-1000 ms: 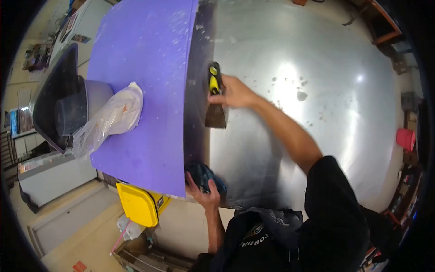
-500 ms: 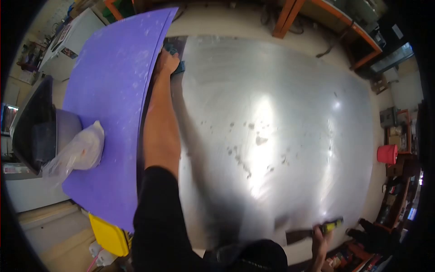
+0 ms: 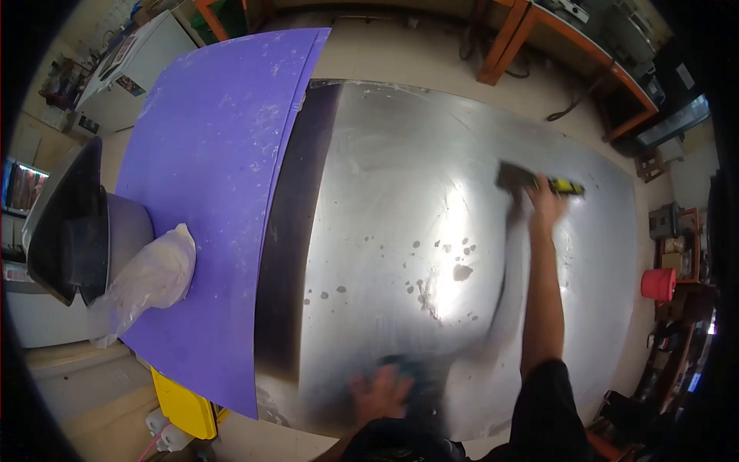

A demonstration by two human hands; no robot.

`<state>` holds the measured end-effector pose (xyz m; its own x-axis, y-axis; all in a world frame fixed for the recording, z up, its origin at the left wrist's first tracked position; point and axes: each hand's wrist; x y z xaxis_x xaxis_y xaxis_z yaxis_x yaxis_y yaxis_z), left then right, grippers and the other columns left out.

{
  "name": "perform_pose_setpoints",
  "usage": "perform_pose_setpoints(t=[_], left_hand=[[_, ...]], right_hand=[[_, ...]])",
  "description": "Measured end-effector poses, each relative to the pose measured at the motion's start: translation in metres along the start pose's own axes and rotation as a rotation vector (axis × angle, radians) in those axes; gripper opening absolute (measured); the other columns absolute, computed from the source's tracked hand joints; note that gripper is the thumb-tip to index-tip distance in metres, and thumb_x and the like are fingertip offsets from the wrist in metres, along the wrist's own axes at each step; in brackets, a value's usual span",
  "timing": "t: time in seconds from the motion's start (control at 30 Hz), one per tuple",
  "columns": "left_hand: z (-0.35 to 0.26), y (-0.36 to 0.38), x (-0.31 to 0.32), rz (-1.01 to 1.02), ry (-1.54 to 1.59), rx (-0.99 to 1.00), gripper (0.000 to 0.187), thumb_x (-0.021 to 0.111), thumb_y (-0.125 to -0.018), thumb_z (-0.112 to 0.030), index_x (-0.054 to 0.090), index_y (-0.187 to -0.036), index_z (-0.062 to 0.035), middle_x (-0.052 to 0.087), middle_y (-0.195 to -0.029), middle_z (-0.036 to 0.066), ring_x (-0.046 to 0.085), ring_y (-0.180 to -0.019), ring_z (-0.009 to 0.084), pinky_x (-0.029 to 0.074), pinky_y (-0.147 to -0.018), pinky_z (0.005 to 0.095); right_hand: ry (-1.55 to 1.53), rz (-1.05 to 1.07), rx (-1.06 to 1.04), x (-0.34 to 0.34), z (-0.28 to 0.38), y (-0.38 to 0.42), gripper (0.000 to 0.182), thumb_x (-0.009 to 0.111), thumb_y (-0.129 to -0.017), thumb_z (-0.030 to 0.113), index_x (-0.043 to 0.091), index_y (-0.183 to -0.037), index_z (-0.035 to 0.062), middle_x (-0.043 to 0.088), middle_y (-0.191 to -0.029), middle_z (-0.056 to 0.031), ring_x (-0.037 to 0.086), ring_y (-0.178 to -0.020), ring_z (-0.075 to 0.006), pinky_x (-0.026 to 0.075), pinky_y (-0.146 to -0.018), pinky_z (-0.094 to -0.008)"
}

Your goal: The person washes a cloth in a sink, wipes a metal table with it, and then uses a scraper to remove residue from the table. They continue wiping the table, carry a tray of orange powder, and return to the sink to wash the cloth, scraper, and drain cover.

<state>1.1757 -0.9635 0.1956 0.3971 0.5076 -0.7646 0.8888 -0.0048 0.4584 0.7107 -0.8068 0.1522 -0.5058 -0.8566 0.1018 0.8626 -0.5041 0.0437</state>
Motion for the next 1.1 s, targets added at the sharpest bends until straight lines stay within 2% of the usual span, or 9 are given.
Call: perform_pose_setpoints(t=[0.03, 0.2, 0.23, 0.27, 0.3, 0.73, 0.9, 1.0, 1.1], left_hand=[[0.051, 0.029, 0.051, -0.544, 0.031, 0.032, 0.070, 0.064, -0.072, -0.029, 0.041, -0.135, -0.0096, 0.034, -0.141, 0.023, 0.025, -0.137, 0.0357, 0.010, -0.101, 0.0717], [0.098, 0.093, 0.061, -0.835, 0.024, -0.559, 0.070, 0.057, -0.078, -0.021, 0.030, -0.140, -0.0024, 0.034, -0.138, 0.031, 0.027, -0.131, 0.0507, 0.007, -0.103, 0.0692], [0.099, 0.091, 0.065, -0.923, -0.005, -0.621, 0.073, 0.058, -0.078, -0.023, 0.028, -0.141, -0.0040, 0.033, -0.139, 0.030, 0.027, -0.131, 0.0501, 0.008, -0.103, 0.0693], [0.101, 0.091, 0.058, -0.922, 0.008, -0.571, 0.073, 0.058, -0.078, -0.024, 0.027, -0.141, -0.0038, 0.032, -0.139, 0.031, 0.027, -0.130, 0.0515, 0.008, -0.103, 0.0692], [0.101, 0.089, 0.049, -0.922, 0.022, -0.519, 0.074, 0.057, -0.078, -0.025, 0.026, -0.142, -0.0036, 0.031, -0.139, 0.032, 0.026, -0.130, 0.0529, 0.008, -0.103, 0.0691], [0.096, 0.090, 0.052, -0.869, 0.028, -0.621, 0.069, 0.060, -0.077, -0.019, 0.034, -0.136, 0.0048, 0.032, -0.136, 0.036, 0.030, -0.127, 0.0536, 0.024, -0.103, 0.0585], [0.099, 0.012, -0.043, -0.776, 0.057, -0.446, 0.057, 0.057, -0.084, -0.010, 0.036, -0.136, 0.0027, 0.025, -0.141, 0.035, 0.025, -0.132, 0.0485, 0.025, -0.107, 0.0452], [0.105, -0.012, -0.059, -0.833, 0.212, -0.611, 0.060, 0.053, -0.089, -0.022, 0.031, -0.139, 0.0015, 0.016, -0.146, 0.031, 0.014, -0.137, 0.0453, 0.013, -0.111, 0.0484], [0.109, -0.015, -0.068, -0.850, 0.177, -0.454, 0.068, 0.057, -0.086, -0.022, 0.026, -0.140, 0.0046, 0.017, -0.143, 0.036, 0.014, -0.135, 0.0480, 0.012, -0.111, 0.0499]], right_hand=[[-0.034, -0.031, 0.019, 0.048, -0.006, -0.002, 0.046, 0.073, -0.075, 0.004, 0.043, -0.109, -0.0009, 0.056, -0.100, -0.0137, 0.061, -0.079, -0.0235, 0.059, -0.063, -0.0363], [0.031, 0.014, -0.062, 0.219, -0.011, 0.030, 0.032, 0.071, -0.077, 0.006, 0.043, -0.090, -0.0018, 0.061, -0.074, -0.0145, 0.061, -0.058, -0.0159, 0.051, -0.046, -0.0279], [0.037, 0.072, -0.003, 0.241, -0.002, 0.053, 0.035, 0.072, -0.076, 0.009, 0.045, -0.094, -0.0043, 0.063, -0.083, -0.0185, 0.064, -0.068, -0.0218, 0.053, -0.059, -0.0340], [0.379, -0.003, -0.274, 0.266, -0.021, 0.060, 0.044, 0.073, -0.074, 0.014, 0.047, -0.101, -0.0072, 0.063, -0.092, -0.0215, 0.064, -0.087, -0.0297, 0.050, -0.079, -0.0391], [0.202, 0.128, -0.114, 0.294, -0.040, 0.059, 0.050, 0.073, -0.072, 0.016, 0.047, -0.107, -0.0091, 0.062, -0.099, -0.0235, 0.060, -0.101, -0.0347, 0.043, -0.092, -0.0390], [0.418, 0.601, -0.114, 0.399, -0.037, 0.171, 0.054, 0.074, -0.068, 0.020, 0.051, -0.112, -0.0013, 0.063, -0.104, -0.0214, 0.061, -0.096, -0.0387, 0.049, -0.087, -0.0416], [0.272, 1.139, 0.152, 0.295, -0.058, 0.216, 0.046, 0.078, -0.068, 0.018, 0.053, -0.099, -0.0051, 0.065, -0.085, -0.0183, 0.065, -0.057, -0.0212, 0.052, -0.051, -0.0333], [0.474, 1.728, -0.034, 0.123, -0.015, 0.253, 0.022, 0.074, -0.079, 0.015, 0.057, -0.086, 0.0028, 0.063, -0.076, -0.0060, 0.056, -0.057, -0.0120, 0.048, -0.054, -0.0281], [0.637, 2.104, 0.205, -0.042, 0.046, 0.252, 0.020, 0.073, -0.077, 0.012, 0.057, -0.085, 0.0036, 0.065, -0.080, -0.0054, 0.061, -0.080, -0.0147, 0.049, -0.071, -0.0299]])
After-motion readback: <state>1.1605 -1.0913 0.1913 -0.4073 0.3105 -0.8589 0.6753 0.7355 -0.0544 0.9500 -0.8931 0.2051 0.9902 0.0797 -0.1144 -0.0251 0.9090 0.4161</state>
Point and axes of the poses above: each hand's wrist, its own y-axis away from the middle knuckle, its own x-axis out of the palm, z = x × y
